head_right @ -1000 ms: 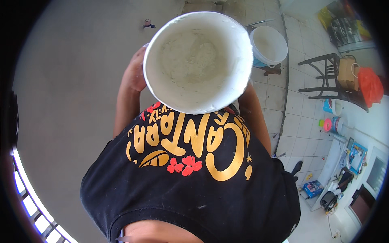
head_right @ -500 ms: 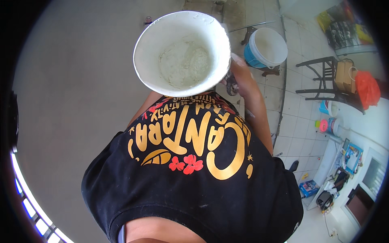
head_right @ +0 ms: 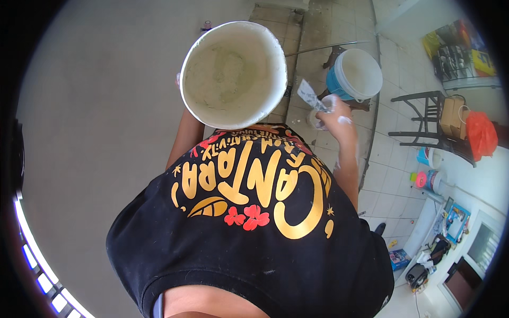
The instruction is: Apply plaster or putty to patch holes in a wall using a spatula.
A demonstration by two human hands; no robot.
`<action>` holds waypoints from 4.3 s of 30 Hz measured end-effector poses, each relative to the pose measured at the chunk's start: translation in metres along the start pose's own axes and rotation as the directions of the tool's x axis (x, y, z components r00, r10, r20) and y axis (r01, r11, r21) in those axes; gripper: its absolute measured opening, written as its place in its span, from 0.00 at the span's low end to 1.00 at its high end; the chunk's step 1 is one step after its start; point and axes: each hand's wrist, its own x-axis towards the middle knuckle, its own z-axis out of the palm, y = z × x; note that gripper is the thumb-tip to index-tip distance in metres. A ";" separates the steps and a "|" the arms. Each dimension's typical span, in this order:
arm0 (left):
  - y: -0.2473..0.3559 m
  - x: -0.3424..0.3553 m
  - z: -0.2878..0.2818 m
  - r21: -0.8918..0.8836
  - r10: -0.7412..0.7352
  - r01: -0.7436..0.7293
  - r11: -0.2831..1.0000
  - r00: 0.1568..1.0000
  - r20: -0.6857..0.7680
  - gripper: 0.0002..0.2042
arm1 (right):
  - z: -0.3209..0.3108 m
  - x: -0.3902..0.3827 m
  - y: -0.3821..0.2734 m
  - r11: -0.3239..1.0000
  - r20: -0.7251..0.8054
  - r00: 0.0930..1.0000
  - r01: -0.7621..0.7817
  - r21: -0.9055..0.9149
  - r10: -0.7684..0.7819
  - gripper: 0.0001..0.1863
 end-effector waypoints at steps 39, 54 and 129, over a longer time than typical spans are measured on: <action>-0.038 -0.033 0.030 -0.110 -0.217 0.191 0.975 0.923 -0.319 0.34 | 0.013 -0.069 -0.091 0.750 -0.419 0.683 0.662 0.007 -0.599 0.11; -0.048 -0.026 0.075 -0.139 -0.219 0.193 0.971 0.953 -0.210 0.33 | 0.001 -0.067 -0.104 0.753 -0.449 0.688 0.657 0.049 -0.571 0.13; -0.042 -0.035 0.041 -0.279 -0.214 0.180 0.943 0.972 -0.094 0.33 | 0.025 -0.061 -0.100 0.725 -0.410 0.663 0.689 0.007 -0.626 0.12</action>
